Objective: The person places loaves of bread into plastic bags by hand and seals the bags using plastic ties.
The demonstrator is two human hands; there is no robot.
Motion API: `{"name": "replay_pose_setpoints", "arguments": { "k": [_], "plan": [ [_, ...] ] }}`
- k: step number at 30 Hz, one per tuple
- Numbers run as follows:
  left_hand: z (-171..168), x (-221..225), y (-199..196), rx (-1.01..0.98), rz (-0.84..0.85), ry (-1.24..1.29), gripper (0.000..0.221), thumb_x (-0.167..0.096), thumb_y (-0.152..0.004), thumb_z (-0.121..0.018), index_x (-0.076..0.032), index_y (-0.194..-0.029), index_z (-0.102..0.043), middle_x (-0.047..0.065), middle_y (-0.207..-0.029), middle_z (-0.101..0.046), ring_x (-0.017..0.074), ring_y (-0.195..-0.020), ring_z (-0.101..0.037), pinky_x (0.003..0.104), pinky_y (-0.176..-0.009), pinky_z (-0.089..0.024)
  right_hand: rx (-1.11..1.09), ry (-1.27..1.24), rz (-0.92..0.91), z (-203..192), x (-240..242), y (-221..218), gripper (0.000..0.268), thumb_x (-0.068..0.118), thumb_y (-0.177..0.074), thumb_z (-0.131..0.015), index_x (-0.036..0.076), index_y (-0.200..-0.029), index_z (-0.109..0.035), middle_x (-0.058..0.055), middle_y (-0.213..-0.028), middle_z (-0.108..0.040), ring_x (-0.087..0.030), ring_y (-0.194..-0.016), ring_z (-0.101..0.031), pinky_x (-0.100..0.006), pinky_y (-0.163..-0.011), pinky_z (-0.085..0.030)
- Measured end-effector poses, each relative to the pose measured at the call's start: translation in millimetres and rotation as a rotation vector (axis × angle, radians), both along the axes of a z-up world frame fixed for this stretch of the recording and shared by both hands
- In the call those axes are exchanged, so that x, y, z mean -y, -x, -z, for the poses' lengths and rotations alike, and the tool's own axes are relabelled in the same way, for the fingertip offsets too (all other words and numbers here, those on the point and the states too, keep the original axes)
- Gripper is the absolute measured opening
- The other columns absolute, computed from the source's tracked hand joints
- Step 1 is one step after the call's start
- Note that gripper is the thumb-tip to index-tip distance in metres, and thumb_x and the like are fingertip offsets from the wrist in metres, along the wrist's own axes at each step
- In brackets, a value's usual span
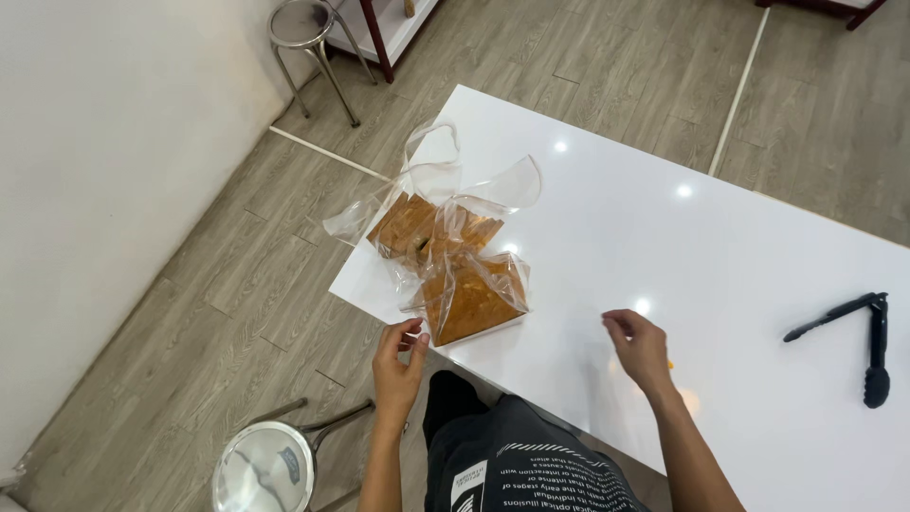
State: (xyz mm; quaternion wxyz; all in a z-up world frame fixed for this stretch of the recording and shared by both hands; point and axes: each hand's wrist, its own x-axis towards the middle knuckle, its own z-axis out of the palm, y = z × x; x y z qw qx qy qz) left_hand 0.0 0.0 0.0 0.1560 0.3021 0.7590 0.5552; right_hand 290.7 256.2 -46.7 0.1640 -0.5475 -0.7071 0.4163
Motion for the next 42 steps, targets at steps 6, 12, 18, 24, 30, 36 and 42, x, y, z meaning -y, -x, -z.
{"name": "replay_pose_setpoints", "arguments": {
  "k": [6,12,18,24,30,36,42],
  "plan": [
    [-2,-15,-4,-0.015,-0.027,-0.049,0.067,-0.033,-0.083,-0.084,-0.013,-0.14,-0.056,0.008,-0.136,-0.055,0.0221,-0.119,-0.059,0.036,-0.096,-0.051,-0.131,0.175,-0.131,-69,7,72,0.02,0.022,-0.097,-0.07,0.007,-0.093,-0.081,-0.004,-0.09,-0.082,-0.013,-0.092,-0.074,-0.027,-0.084,-0.054],
    [-12,-21,4,-0.041,-0.14,-0.143,0.038,-0.027,-0.091,-0.078,-0.017,-0.126,-0.068,0.003,-0.132,-0.065,0.0187,-0.122,-0.061,0.036,-0.099,-0.049,-0.25,0.031,-0.372,-102,7,108,0.014,0.011,-0.095,-0.068,0.013,-0.104,-0.079,0.003,-0.103,-0.079,-0.011,-0.084,-0.067,-0.027,-0.081,-0.053],
    [-31,-40,14,-0.03,-0.001,-0.244,0.015,-0.016,-0.094,-0.075,-0.011,-0.107,-0.078,0.006,-0.111,-0.074,0.0197,-0.113,-0.067,0.033,-0.105,-0.052,-0.169,-0.16,-0.614,-109,28,113,0.107,0.047,-0.071,-0.092,0.018,-0.158,-0.036,-0.008,-0.163,-0.04,-0.027,-0.141,-0.051,-0.044,-0.116,-0.042],
    [-20,-73,20,0.114,-0.066,-0.35,0.008,-0.013,-0.097,-0.074,-0.008,-0.093,-0.077,0.007,-0.086,-0.076,0.0145,-0.092,-0.068,0.037,-0.092,-0.053,-0.641,-0.234,-0.128,-71,-26,87,0.018,0.01,-0.102,-0.067,0.006,-0.09,-0.081,-0.009,-0.078,-0.08,-0.018,-0.076,-0.073,-0.036,-0.086,-0.06],
    [-29,-119,5,0.286,0.001,-0.372,0.01,-0.012,-0.102,-0.069,-0.004,-0.096,-0.071,0.007,-0.084,-0.073,0.0145,-0.084,-0.067,0.034,-0.085,-0.056,-0.856,-0.212,0.196,-83,-66,-2,0.032,0.018,-0.121,-0.044,0.002,-0.1,-0.062,-0.009,-0.085,-0.063,-0.018,-0.083,-0.064,-0.033,-0.091,-0.058],
    [-31,-117,17,0.27,0.098,-0.327,0.036,-0.015,-0.092,-0.079,-0.003,-0.124,-0.068,0.003,-0.101,-0.069,0.0113,-0.098,-0.063,0.032,-0.097,-0.052,-0.748,-0.02,0.037,-30,-27,-34,0.036,0.031,-0.104,-0.06,-0.002,-0.114,-0.068,-0.017,-0.095,-0.073,-0.024,-0.089,-0.07,-0.038,-0.09,-0.057],
    [-62,-115,18,0.07,0.223,-0.275,0.016,-0.005,-0.088,-0.081,-0.001,-0.103,-0.078,0.01,-0.097,-0.07,0.0208,-0.1,-0.07,0.037,-0.095,-0.055,-0.535,-0.186,0.031,-71,18,67,0.053,0.01,-0.081,-0.088,-0.003,-0.127,-0.065,-0.016,-0.116,-0.068,-0.03,-0.104,-0.068,-0.043,-0.094,-0.058]
  ]
}}
